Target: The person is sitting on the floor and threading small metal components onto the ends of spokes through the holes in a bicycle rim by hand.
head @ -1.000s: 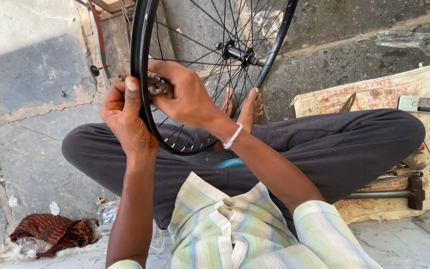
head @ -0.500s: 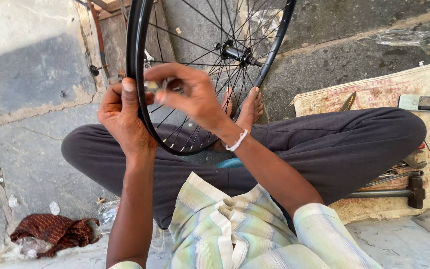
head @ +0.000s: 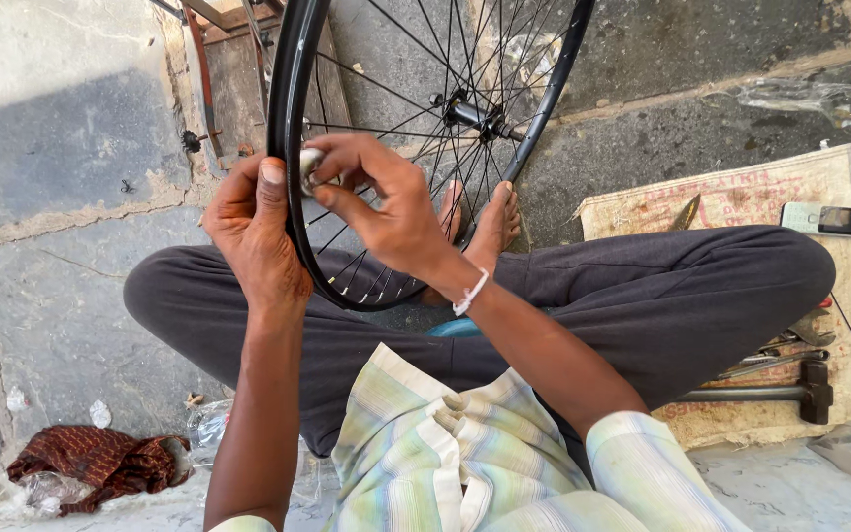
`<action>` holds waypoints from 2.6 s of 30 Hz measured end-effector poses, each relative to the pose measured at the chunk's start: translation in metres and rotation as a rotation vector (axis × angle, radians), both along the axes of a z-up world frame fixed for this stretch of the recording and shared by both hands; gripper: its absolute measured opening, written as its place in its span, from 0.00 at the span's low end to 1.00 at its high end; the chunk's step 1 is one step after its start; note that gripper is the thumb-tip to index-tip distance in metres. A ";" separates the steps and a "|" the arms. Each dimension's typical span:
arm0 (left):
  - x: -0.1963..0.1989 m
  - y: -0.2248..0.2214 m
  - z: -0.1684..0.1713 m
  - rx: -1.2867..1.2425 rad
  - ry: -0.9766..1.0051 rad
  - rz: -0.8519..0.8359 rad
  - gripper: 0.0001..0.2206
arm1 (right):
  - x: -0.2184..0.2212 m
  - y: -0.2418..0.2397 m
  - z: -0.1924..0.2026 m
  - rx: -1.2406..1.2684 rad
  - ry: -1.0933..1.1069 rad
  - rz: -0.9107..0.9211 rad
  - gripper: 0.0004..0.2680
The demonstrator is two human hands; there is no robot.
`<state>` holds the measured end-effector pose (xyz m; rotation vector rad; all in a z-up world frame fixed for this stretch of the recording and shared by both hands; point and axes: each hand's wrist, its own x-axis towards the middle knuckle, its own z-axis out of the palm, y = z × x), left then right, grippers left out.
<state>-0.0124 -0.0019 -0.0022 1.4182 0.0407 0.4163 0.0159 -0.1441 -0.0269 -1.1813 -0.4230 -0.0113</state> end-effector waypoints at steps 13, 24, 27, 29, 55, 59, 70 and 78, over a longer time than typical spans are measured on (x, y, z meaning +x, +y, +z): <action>0.000 -0.003 0.007 -0.017 0.014 0.007 0.13 | 0.006 -0.001 0.001 -0.066 -0.027 0.021 0.11; -0.001 -0.003 0.000 0.036 0.046 0.047 0.14 | 0.003 -0.003 -0.003 0.131 0.039 0.043 0.06; 0.003 -0.008 0.005 -0.028 0.038 -0.022 0.14 | 0.004 0.000 0.000 -0.274 -0.296 -0.257 0.09; 0.002 -0.012 0.010 0.022 0.082 0.053 0.14 | 0.003 0.006 0.002 -0.460 -0.512 -0.511 0.12; 0.000 -0.009 0.014 -0.034 0.038 -0.076 0.10 | -0.009 -0.005 0.018 -0.504 -0.531 -0.487 0.11; 0.008 -0.004 0.016 -0.036 0.058 -0.169 0.11 | -0.004 -0.009 0.022 -0.502 -0.697 -0.634 0.13; 0.001 -0.010 0.026 0.052 0.061 -0.141 0.13 | -0.008 -0.008 0.011 -0.473 -0.593 -0.471 0.13; -0.001 -0.016 0.014 0.042 0.082 -0.026 0.12 | -0.012 0.002 -0.002 -0.448 -0.547 -0.570 0.13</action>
